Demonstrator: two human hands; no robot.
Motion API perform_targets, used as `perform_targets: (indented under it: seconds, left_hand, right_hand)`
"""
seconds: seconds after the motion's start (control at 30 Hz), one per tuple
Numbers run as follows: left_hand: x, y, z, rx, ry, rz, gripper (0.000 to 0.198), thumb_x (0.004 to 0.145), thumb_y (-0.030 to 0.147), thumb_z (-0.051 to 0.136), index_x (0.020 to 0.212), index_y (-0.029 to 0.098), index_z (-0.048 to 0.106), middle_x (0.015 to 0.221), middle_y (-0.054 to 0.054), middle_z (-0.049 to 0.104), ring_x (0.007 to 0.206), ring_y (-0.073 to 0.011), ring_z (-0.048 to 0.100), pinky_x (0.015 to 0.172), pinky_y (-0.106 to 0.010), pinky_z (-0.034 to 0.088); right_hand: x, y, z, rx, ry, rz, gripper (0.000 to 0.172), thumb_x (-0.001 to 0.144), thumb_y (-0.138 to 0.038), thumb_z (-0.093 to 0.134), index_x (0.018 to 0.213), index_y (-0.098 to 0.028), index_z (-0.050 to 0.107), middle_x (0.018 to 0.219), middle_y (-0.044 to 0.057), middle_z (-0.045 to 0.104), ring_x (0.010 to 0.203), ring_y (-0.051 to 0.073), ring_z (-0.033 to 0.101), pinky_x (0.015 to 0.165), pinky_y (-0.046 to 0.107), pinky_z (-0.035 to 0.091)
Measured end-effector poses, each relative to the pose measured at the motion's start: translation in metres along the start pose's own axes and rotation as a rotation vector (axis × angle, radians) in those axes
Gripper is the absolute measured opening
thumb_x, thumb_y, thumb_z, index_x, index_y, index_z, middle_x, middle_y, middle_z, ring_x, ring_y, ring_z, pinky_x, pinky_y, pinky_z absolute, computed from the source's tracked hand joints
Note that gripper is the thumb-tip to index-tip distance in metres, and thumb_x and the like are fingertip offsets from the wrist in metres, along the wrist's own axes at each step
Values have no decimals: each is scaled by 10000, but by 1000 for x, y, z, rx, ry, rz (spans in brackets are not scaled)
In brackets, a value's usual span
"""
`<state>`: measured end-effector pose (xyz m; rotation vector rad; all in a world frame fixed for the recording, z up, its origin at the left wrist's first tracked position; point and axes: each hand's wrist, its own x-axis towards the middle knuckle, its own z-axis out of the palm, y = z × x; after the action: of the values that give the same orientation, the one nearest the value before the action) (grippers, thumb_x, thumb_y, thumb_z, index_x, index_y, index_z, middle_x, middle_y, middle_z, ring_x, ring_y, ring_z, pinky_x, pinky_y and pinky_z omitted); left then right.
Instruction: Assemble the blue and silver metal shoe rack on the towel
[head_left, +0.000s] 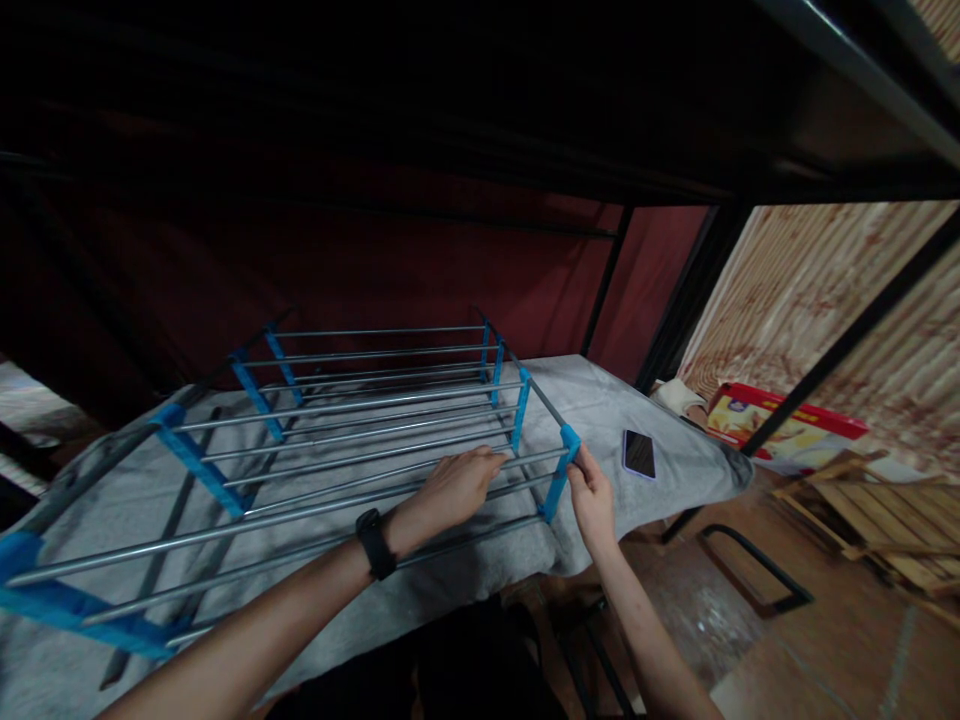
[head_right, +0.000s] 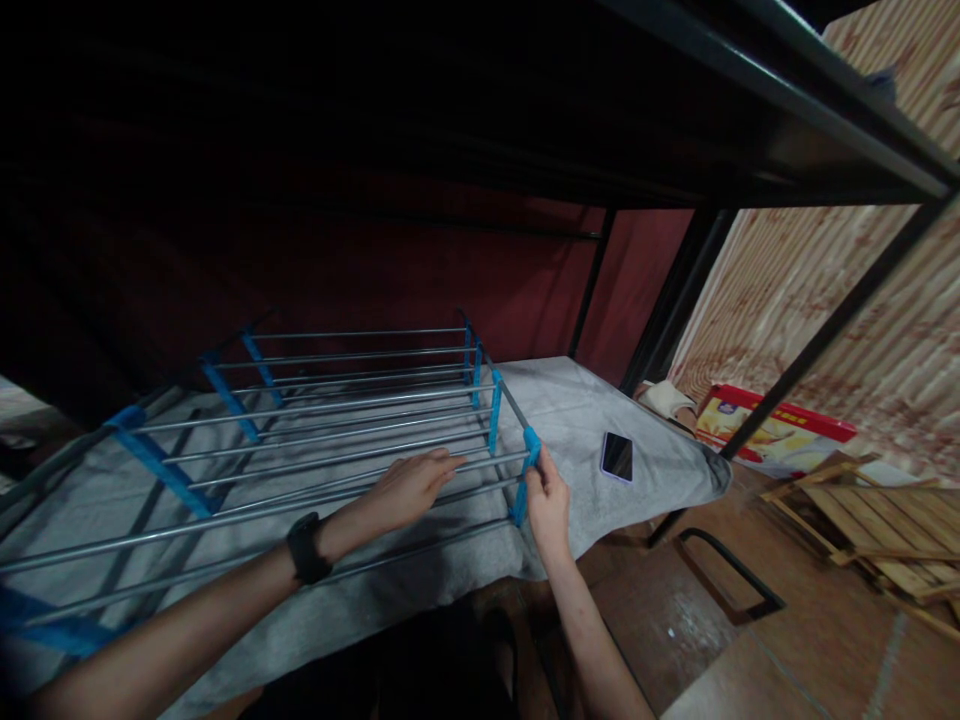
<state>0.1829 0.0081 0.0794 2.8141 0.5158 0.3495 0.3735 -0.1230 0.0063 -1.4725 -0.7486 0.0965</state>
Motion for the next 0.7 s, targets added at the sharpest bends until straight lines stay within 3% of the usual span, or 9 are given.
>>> perform_targets:
  seconds: [0.4, 0.7]
  left_hand:
    - [5, -1, -12, -52, -12, -7, 370, 975, 261, 364, 1266, 272, 594, 1191, -55, 659, 1078, -231, 628, 911, -340, 478]
    - [0, -2, -6, -38, -8, -7, 369, 974, 270, 354, 1250, 282, 600, 1176, -53, 657, 1067, -230, 627, 887, -327, 478]
  right_hand:
    - [-1, 2, 0, 3, -18, -14, 538, 822, -326, 519, 1336, -181, 584, 1321, 62, 608, 1238, 259, 551, 1117, 450, 356]
    - [-1, 2, 1, 7, -10, 2, 528, 807, -310, 530, 1313, -177, 603, 1307, 68, 619, 1252, 264, 540, 1119, 459, 353]
